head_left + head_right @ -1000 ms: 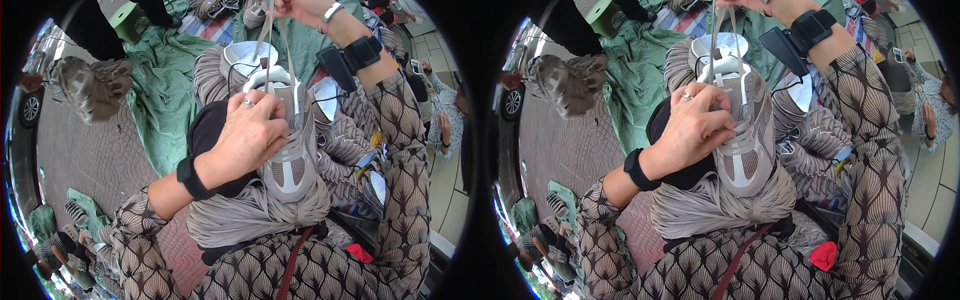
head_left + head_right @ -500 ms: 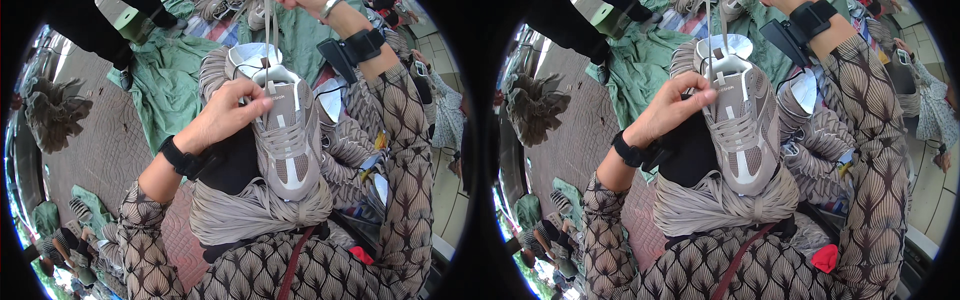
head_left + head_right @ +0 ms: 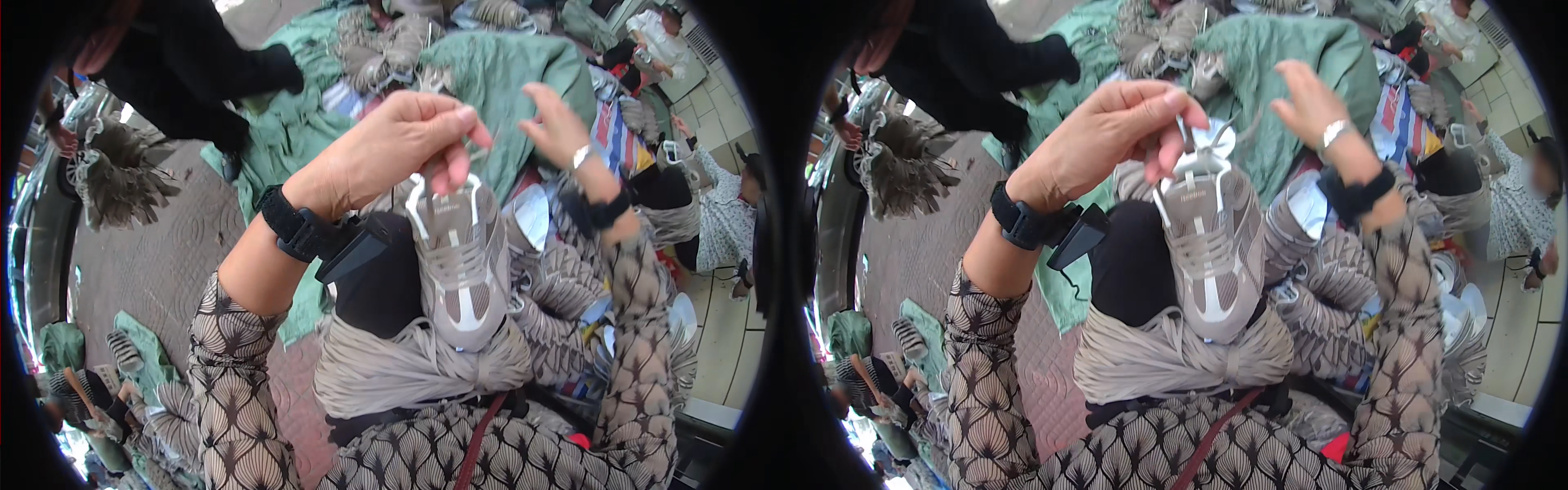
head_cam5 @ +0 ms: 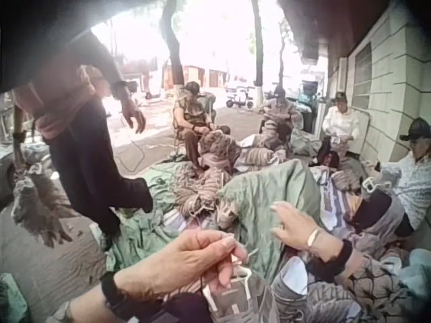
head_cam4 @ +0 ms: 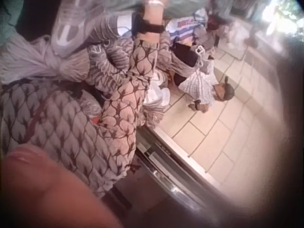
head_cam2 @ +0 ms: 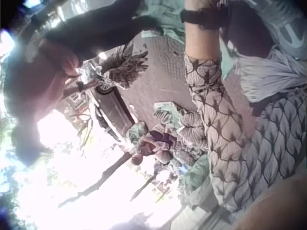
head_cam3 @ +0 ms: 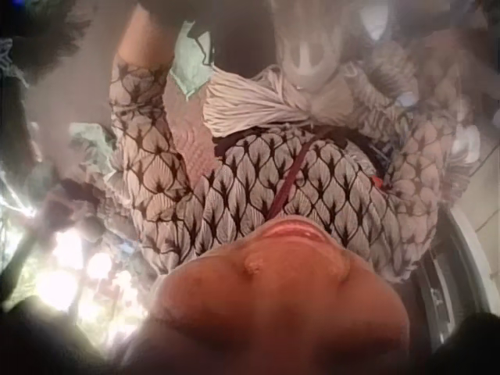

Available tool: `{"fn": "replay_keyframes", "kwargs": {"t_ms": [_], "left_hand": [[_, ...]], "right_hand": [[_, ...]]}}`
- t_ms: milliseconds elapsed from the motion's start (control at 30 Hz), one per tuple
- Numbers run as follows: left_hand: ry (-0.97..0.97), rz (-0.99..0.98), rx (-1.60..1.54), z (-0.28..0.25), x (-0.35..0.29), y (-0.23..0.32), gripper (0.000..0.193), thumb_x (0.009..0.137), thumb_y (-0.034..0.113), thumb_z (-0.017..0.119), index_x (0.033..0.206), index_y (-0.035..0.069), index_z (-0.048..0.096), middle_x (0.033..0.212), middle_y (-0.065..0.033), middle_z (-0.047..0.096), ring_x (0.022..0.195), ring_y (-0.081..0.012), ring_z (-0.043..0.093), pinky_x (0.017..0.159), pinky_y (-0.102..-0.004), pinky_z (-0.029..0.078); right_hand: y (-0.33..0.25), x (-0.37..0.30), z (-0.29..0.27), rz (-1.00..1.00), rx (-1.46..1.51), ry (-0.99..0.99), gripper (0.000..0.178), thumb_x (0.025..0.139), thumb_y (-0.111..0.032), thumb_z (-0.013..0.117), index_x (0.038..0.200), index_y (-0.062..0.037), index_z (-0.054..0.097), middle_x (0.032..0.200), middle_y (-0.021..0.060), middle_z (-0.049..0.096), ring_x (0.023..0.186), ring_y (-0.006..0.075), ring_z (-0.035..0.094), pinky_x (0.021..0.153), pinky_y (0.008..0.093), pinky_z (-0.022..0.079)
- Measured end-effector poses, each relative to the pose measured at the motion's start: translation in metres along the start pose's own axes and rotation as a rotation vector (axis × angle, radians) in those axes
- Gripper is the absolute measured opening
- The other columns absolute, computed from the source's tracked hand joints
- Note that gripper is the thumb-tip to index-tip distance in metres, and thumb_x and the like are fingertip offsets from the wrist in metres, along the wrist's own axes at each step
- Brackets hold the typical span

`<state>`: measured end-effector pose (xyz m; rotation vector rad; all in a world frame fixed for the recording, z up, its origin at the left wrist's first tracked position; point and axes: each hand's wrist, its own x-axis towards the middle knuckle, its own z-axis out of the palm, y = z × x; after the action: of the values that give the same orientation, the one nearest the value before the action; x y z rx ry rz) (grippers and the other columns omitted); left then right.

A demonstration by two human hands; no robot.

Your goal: The person threads a long shoelace through the eyelets of a Reebok sneaker, pulling the lace tight and arranging it across the tongue. They continue threading the lace through the upper eyelets and finish by tying a knot.

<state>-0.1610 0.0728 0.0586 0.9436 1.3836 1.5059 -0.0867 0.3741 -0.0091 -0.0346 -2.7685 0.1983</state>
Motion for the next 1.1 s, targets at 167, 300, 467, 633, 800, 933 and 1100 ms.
{"fn": "replay_keyframes", "kwargs": {"t_ms": [167, 300, 467, 633, 800, 933, 1100], "left_hand": [[-0.177, -0.148, 0.381, 0.012, -0.006, 0.039, 0.038, 0.106, 0.032, 0.044, 0.101, 0.004, 0.069, 0.058, 0.0008, 0.060, 0.042, -0.0034, 0.049, 0.040, -0.0174, 0.039], [-0.262, -0.253, 0.463, 0.010, -0.023, 0.054, 0.039, 0.105, 0.036, 0.047, 0.098, 0.005, 0.069, 0.056, 0.0023, 0.055, 0.042, -0.0021, 0.045, 0.038, -0.0180, 0.034], [-0.207, -0.255, 0.399, 0.010, -0.051, 0.040, 0.032, 0.105, 0.032, 0.050, 0.106, 0.006, 0.069, 0.055, 0.0065, 0.052, 0.044, 0.0006, 0.045, 0.039, -0.0155, 0.033], [-0.109, -0.246, 0.322, -0.005, -0.082, 0.007, 0.028, 0.104, 0.027, 0.052, 0.112, 0.006, 0.068, 0.057, 0.0079, 0.052, 0.044, 0.0017, 0.045, 0.038, -0.0145, 0.031], [-0.138, -0.229, 0.508, -0.061, -0.133, -0.042, 0.022, 0.094, 0.020, 0.059, 0.101, 0.003, 0.071, 0.100, -0.0098, 0.070, 0.092, -0.0183, 0.065, 0.084, -0.0318, 0.050], [0.469, -0.077, 1.269, -0.054, -0.138, -0.104, 0.041, 0.090, 0.032, 0.065, 0.120, 0.003, 0.064, 0.150, -0.0281, 0.037, 0.140, -0.0408, 0.035, 0.113, -0.0475, 0.029], [0.526, 0.431, 0.260, 0.051, -0.059, -0.075, 0.044, 0.105, 0.030, 0.047, 0.139, 0.002, 0.048, 0.128, -0.0137, 0.057, 0.117, -0.0171, 0.054, 0.097, -0.0299, 0.044]], "right_hand": [[-0.093, -0.012, -0.051, -0.084, 1.525, -0.315, 0.052, 0.104, -0.039, 0.046, 0.133, 0.0033, 0.054, 0.132, 0.0139, 0.058, 0.124, 0.0200, 0.052, 0.105, 0.0338, 0.037], [-0.121, 0.002, -0.064, -0.100, 1.529, -0.724, 0.044, 0.103, -0.040, 0.049, 0.105, 0.0000, 0.069, 0.099, 0.0074, 0.069, 0.091, 0.0123, 0.061, 0.083, 0.0261, 0.046], [-0.109, -0.016, -0.065, 0.006, 1.318, -0.795, 0.030, 0.097, -0.028, 0.063, 0.085, -0.0033, 0.073, 0.077, -0.0013, 0.066, 0.070, 0.0048, 0.056, 0.066, 0.0206, 0.044], [-0.088, -0.038, -0.070, 0.056, 1.190, -0.748, 0.025, 0.096, -0.023, 0.062, 0.091, -0.0013, 0.073, 0.079, 0.0002, 0.068, 0.067, 0.0049, 0.054, 0.065, 0.0208, 0.044], [-0.075, -0.063, -0.064, 0.145, 1.076, -0.738, 0.026, 0.095, -0.023, 0.062, 0.088, 0.0000, 0.073, 0.072, -0.0005, 0.064, 0.067, 0.0048, 0.053, 0.064, 0.0211, 0.044], [-0.105, -0.065, -0.069, 0.074, 0.865, -0.728, 0.025, 0.093, -0.020, 0.058, 0.086, 0.0002, 0.072, 0.070, 0.0039, 0.065, 0.059, 0.0092, 0.061, 0.058, 0.0236, 0.047], [-0.178, -0.036, -0.059, -0.100, 0.841, -0.694, 0.027, 0.092, -0.019, 0.056, 0.082, 0.0024, 0.069, 0.062, 0.0087, 0.064, 0.054, 0.0153, 0.066, 0.054, 0.0290, 0.053]]}}
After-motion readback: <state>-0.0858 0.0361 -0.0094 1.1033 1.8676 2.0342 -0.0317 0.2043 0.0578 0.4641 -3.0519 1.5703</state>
